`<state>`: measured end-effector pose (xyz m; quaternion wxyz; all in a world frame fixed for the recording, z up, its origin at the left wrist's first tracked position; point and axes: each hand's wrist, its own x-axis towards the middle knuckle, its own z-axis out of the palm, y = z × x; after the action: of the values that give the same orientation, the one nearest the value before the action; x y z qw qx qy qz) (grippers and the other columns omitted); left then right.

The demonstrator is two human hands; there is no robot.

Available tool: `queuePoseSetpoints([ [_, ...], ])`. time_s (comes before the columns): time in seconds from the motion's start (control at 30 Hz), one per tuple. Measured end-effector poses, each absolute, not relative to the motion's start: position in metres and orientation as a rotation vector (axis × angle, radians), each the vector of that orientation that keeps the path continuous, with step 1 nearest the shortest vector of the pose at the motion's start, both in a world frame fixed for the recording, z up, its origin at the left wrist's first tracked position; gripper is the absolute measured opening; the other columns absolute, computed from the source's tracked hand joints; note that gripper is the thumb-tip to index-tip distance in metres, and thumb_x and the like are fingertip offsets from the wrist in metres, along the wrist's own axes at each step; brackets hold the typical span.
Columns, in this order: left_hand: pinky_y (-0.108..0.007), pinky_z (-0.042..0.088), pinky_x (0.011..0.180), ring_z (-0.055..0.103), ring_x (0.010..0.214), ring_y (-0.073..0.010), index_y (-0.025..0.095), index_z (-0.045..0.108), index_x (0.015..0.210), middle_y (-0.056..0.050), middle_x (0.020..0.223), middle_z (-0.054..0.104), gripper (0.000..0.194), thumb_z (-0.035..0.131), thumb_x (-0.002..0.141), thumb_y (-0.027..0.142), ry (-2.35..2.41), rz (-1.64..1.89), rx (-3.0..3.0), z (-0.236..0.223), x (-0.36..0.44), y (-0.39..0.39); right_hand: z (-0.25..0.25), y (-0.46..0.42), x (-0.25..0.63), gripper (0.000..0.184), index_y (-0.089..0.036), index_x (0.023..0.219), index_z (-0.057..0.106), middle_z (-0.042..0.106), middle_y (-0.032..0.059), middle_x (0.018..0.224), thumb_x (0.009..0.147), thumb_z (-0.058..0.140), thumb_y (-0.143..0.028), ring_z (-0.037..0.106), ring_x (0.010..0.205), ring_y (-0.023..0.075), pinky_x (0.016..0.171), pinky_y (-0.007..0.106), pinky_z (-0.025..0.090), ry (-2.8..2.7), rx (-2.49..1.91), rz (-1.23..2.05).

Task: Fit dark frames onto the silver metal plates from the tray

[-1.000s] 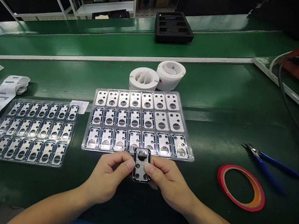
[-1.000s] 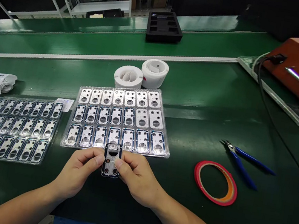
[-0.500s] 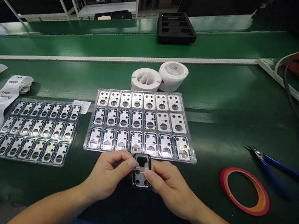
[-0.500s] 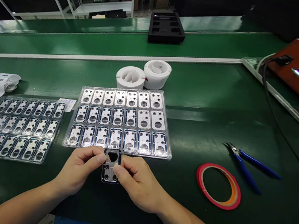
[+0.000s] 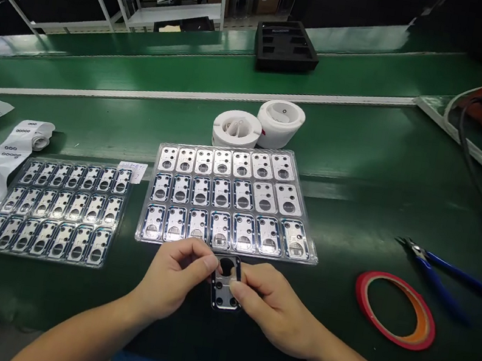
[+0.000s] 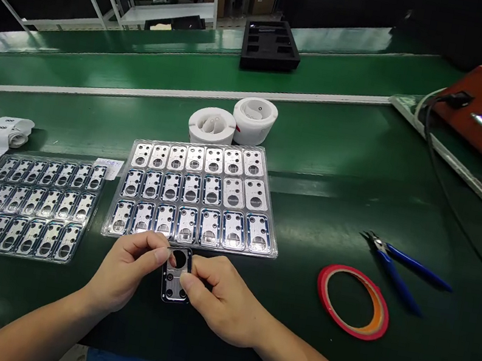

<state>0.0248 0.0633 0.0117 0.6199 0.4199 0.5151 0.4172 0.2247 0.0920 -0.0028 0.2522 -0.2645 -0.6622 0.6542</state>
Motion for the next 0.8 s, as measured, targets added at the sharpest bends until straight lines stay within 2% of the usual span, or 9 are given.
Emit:
queuePoseSetpoints([
  [0.27, -0.024, 0.049, 0.069, 0.059, 0.068, -0.0117, 0.016, 0.067, 0.071, -0.003, 0.071, 0.068, 0.031, 0.067, 0.086, 0.043, 1.18, 0.928, 0.985, 0.0132, 0.0266, 0.0665, -0.0038, 0.0903, 0.222, 0.037, -0.02, 0.066, 0.035, 0.036, -0.0044, 0.061, 0.099, 0.044, -0.033, 0.031, 0.055, 0.0104, 0.054, 0.026, 0.027, -1.835, -0.728, 1.781],
  [0.37, -0.022, 0.048, 0.067, 0.057, 0.065, -0.0102, 0.016, 0.065, 0.067, -0.001, 0.067, 0.066, 0.033, 0.067, 0.086, 0.043, 1.203, 0.913, 0.999, 0.0143, 0.0263, 0.0664, -0.0051, 0.0883, 0.2223, 0.035, -0.019, 0.067, 0.041, 0.04, -0.0045, 0.06, 0.098, 0.047, -0.032, 0.036, 0.054, 0.0102, 0.053, 0.025, 0.031, -1.804, -0.776, 1.676],
  [0.47, -0.022, 0.048, 0.064, 0.056, 0.062, -0.0098, 0.015, 0.064, 0.066, -0.001, 0.065, 0.065, 0.033, 0.067, 0.085, 0.042, 1.235, 0.876, 1.001, 0.0145, 0.0262, 0.0659, -0.0057, 0.0869, 0.2232, 0.022, -0.018, 0.082, 0.058, 0.054, -0.0016, 0.07, 0.099, 0.047, -0.028, 0.05, 0.063, 0.0121, 0.061, 0.025, 0.04, -1.766, -0.886, 1.391],
  [0.57, -0.022, 0.047, 0.06, 0.056, 0.059, -0.0095, 0.015, 0.063, 0.068, 0.0, 0.062, 0.062, 0.033, 0.068, 0.084, 0.044, 1.281, 0.865, 0.992, 0.0141, 0.0272, 0.0663, -0.005, 0.0864, 0.2233, 0.016, -0.019, 0.105, 0.063, 0.063, 0.0014, 0.085, 0.1, 0.049, -0.024, 0.06, 0.073, 0.0136, 0.07, 0.026, 0.047, -1.749, -0.929, 1.296],
  [0.73, -0.021, 0.048, 0.062, 0.057, 0.061, -0.0092, 0.016, 0.063, 0.072, 0.001, 0.065, 0.062, 0.033, 0.065, 0.085, 0.046, 1.338, 0.963, 0.953, 0.0145, 0.0291, 0.0668, -0.0054, 0.0836, 0.2222, 0.016, -0.021, 0.099, 0.064, 0.063, -0.0011, 0.077, 0.101, 0.049, -0.024, 0.06, 0.066, 0.0117, 0.062, 0.022, 0.05, -1.729, -0.957, 1.381],
  [0.8, -0.021, 0.046, 0.06, 0.054, 0.059, -0.0089, 0.016, 0.061, 0.07, 0.001, 0.063, 0.06, 0.033, 0.064, 0.085, 0.045, 1.374, 0.937, 1.012, 0.0151, 0.0288, 0.0653, -0.0066, 0.082, 0.2219, 0.014, -0.022, 0.107, 0.064, 0.065, -0.0002, 0.087, 0.099, 0.053, -0.021, 0.062, 0.072, 0.0121, 0.067, 0.022, 0.052, -1.719, -0.959, 1.278],
])
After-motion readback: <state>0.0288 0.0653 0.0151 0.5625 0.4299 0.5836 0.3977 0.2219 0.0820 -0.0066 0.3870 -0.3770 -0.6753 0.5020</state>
